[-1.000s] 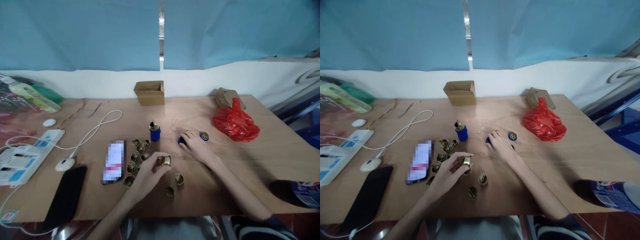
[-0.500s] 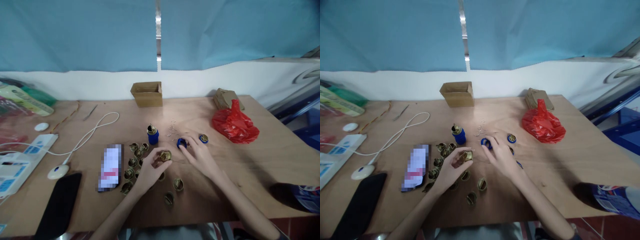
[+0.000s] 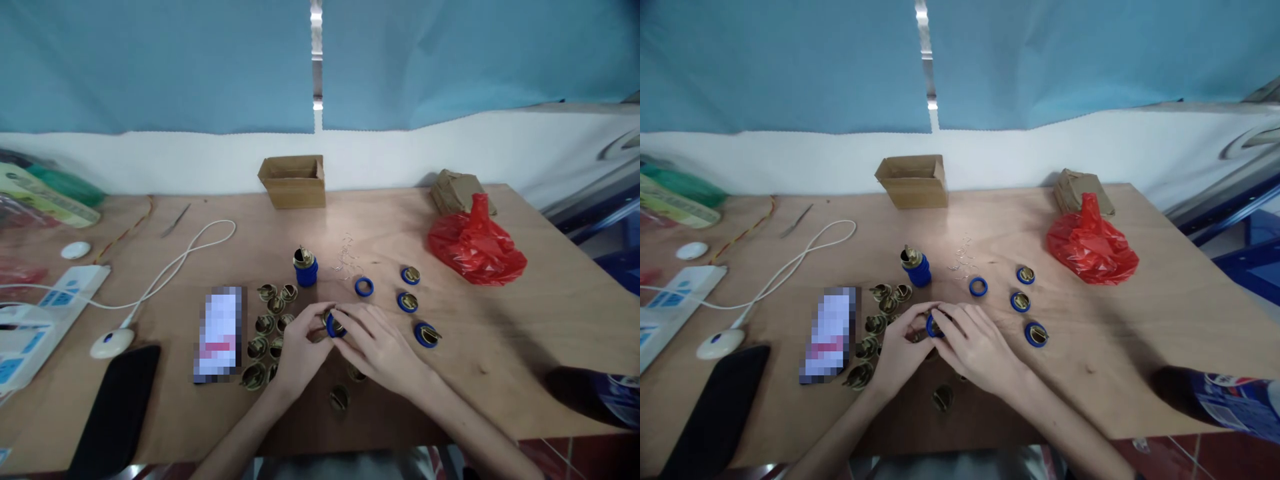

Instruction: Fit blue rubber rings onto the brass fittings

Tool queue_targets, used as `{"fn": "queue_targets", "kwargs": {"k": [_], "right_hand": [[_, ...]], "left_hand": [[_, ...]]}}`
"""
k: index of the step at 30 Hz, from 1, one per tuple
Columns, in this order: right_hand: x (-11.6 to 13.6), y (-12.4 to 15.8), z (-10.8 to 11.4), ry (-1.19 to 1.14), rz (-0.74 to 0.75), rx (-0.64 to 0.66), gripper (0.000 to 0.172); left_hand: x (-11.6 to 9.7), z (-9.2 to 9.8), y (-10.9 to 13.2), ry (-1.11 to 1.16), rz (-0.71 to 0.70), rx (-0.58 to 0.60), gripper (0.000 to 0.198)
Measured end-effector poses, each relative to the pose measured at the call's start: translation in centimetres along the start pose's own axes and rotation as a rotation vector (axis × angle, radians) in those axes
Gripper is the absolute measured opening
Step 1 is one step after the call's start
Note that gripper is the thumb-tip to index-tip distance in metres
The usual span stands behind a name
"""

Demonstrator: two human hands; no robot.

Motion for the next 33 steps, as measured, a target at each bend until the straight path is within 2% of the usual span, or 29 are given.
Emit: {"fn": "queue_targets", "kwargs": {"k": [3,8,11,13,16,18,20,23,28,33], "right_hand": [[-0.7,0.3,-0.3,0.012,-0.016,-0.015,0.033],[-2.7,1.0,-0.5,-0.148,-0.069,-0.078,0.044],[-3.0,1.3,-0.4,-0.199,-0.047,-0.124,0.053],[-2.9,1.3,-0.5,-0.253,-0.039,-0.11,0.059],[-3.4,1.2,-0.3,-0.422,-0.143,-0.096,0.065],[-4.3,1.3,0.1,-0.55,-0.251,-0.15,0.057],[-5.0,1.5,0.3,-0.641,-0.33,-0.21,0.04],[-5.7,1.8,-0.5,-0.705,-0.429,-0.197,0.023],[-6.1,2.7,-2.2,-0.801,-0.492,-0.162,0.024],[-6.6,3.1,-2.5,-0.808,-0.513,-0.22,0.023]], "left_hand": [[0.2,-0.2,-0.1,0.118,0.019,0.054,0.048],[-0.4,-0.4,-0.4,0.319,0.015,0.196,0.051],[-0.1,0.0,-0.6,0.338,0.033,0.162,0.045],[0.4,0.2,-0.6,0.333,0.052,0.132,0.041],[1.2,0.1,-0.5,0.35,0.093,0.111,0.04],[1.6,0.1,-0.4,0.367,0.111,0.1,0.039],[1.6,0.1,-0.3,0.369,0.117,0.088,0.036],[1.2,0.3,-0.2,0.32,0.124,0.062,0.034],[0.2,0.4,-0.1,0.249,0.131,0.059,0.036],[1.0,0.3,0.0,0.286,0.157,0.057,0.033]]}}
Point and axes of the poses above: each hand's wrist, its own y-axis away from the middle knuckle, its own z-axis out of the back of the hand, x = y × z, the point moved 9 cm from there along -y, towards the middle knuckle, and after that the axes turned 15 degrees about -y, right-handed, at the moved point
